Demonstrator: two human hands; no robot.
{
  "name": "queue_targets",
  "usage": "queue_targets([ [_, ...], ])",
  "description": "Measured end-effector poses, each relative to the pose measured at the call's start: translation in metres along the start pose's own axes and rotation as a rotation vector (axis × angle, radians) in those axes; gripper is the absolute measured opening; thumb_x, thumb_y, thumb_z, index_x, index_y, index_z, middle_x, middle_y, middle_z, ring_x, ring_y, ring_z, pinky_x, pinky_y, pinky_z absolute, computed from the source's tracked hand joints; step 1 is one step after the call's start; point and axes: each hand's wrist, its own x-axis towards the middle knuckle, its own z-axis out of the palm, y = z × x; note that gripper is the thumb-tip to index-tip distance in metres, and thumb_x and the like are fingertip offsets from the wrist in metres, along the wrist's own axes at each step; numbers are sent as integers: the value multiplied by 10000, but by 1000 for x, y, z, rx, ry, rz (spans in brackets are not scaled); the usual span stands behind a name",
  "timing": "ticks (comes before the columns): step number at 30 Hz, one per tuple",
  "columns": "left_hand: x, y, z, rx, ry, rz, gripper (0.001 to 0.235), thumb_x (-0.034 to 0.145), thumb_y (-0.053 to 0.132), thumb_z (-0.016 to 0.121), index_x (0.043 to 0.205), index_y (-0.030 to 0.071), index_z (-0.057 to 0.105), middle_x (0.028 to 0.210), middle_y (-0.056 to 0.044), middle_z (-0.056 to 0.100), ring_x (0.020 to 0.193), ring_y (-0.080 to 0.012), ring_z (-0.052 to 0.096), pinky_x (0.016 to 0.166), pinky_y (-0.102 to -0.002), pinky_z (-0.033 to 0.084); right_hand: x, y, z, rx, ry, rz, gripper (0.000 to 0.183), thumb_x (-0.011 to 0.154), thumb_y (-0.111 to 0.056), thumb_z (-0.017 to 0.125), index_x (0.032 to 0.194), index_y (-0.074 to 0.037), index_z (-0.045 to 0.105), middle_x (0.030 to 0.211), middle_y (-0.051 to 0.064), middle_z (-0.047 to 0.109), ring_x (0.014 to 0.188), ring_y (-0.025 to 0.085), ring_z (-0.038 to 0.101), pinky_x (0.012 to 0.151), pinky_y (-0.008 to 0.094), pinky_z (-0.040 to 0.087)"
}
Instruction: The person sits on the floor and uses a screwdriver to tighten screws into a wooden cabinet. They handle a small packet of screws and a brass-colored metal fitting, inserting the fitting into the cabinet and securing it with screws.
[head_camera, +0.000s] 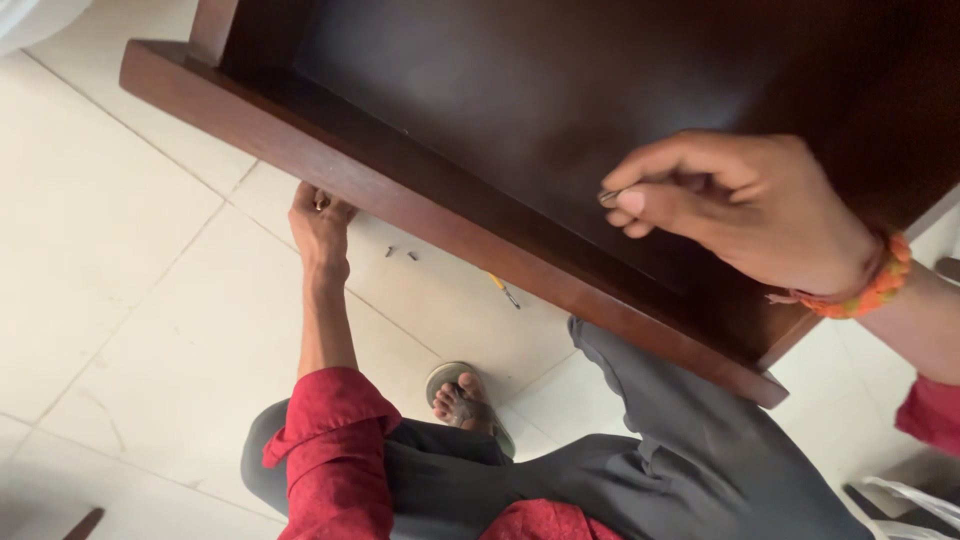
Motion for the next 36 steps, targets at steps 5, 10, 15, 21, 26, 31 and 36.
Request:
queue_targets([
  [5,27,-48,-29,165,54,3,141,961,55,582,1073,-29,598,881,-88,613,748,-160,548,601,-310,480,20,6,1,-275,-29,-158,201,931,-180,706,1112,-110,757,999,30,755,806,125,729,654,289,577],
  [10,41,-102,-68,-62,20,108,120,1026,179,543,1055,74,591,910,16,605,828,-106,578,701,-290,544,28,19,3,-302,-67,-173,178,900,-184,713,1065,-132,759,972,14,755,810,153,739,671,299,578],
  [15,-47,-7,-25,90,158,194,197,1099,213,539,1110,21,583,950,-46,610,813,-127,571,707,-276,525,33,21,10,-273,-160,-57,176,869,-195,712,1032,-171,772,920,28,743,733,177,735,663,324,580],
  [21,-124,4,22,-272,-158,-146,236,999,44,509,1198,-44,600,1028,-114,678,868,-157,648,740,-296,524,37,36,21,-149,-107,-192,160,891,-162,693,1039,-141,752,955,19,756,782,159,736,674,316,587],
  [26,-141,18,47,-607,-191,-321,219,964,18,500,1137,-47,618,1078,-129,695,950,-196,716,840,-326,586,45,30,22,-164,-129,-113,161,887,-183,702,1034,-155,760,931,24,746,734,165,730,671,319,583],
  [31,-157,-5,42,-677,-403,-227,189,984,-32,541,1143,-87,625,1080,-196,714,977,-307,708,876,-427,580,49,30,26,-230,-154,-228,190,883,-158,711,1065,-140,765,953,44,742,781,179,718,681,332,571],
  [36,-169,41,54,-795,-624,-200,204,1058,35,549,1216,-80,606,1182,-198,700,1075,-281,710,1002,-458,560,57,22,26,-174,-253,-202,207,887,-116,706,1089,-95,750,971,35,750,794,149,732,634,292,563],
])
